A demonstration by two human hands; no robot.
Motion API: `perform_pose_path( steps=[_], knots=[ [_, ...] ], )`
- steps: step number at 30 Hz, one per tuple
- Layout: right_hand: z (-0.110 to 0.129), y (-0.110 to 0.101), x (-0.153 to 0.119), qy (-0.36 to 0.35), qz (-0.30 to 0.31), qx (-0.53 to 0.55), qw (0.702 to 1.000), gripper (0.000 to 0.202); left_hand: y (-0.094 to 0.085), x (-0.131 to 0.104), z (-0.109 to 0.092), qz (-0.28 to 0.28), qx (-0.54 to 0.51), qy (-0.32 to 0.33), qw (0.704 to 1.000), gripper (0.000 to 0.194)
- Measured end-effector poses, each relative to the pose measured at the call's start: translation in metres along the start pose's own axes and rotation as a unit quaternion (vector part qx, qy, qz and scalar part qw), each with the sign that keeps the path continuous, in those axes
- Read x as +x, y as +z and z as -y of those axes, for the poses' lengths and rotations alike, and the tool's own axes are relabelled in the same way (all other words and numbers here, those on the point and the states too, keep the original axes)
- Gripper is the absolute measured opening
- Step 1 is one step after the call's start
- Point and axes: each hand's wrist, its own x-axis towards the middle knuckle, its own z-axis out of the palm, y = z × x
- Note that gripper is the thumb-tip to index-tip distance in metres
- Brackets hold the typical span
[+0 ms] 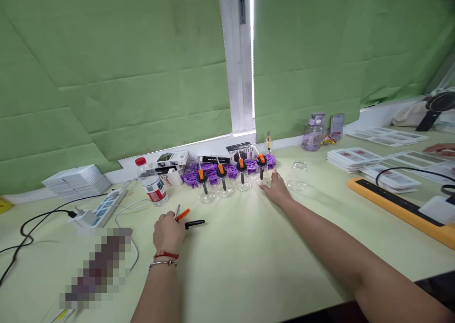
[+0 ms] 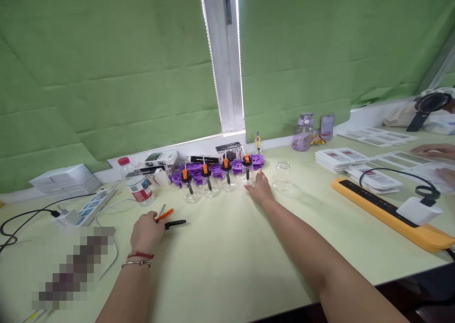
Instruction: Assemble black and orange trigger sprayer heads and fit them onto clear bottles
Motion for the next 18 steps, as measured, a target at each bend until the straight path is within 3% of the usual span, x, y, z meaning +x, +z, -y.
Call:
perform_pose_path(
  steps=[5, 7, 9, 12, 15, 18],
  knots=[
    [0.006, -0.019, -0.022, -0.158, -0.109, -0.067, 0.979, 0.071, -0.003, -0.001, -0.003, -0.057, 0.010, -0.022, 0.998, 0.045],
    [0.006, -0.032, -0.027, -0.171, -0.150, -0.092, 0.969, 0.069, -0.004, -0.001, -0.004, -0.062, 0.018, -0.039, 0.997, 0.051],
    [0.001, -0.044, -0.027, -0.111, -0.203, -0.099, 0.968, 0.076, -0.002, 0.001, -0.003, -0.037, 0.015, -0.060, 0.997, 0.055],
    [-0.017, -0.052, -0.020, 0.040, -0.246, -0.084, 0.965, 0.100, 0.004, 0.006, 0.001, 0.040, -0.019, -0.072, 0.996, 0.057],
    [-0.038, -0.051, -0.009, 0.199, -0.182, -0.056, 0.961, 0.110, 0.013, 0.011, 0.005, 0.070, -0.060, -0.044, 0.995, 0.056],
    [-0.052, -0.047, 0.000, 0.254, -0.103, -0.053, 0.960, 0.098, 0.018, 0.012, 0.007, 0.059, -0.069, -0.005, 0.996, 0.049]
  ],
)
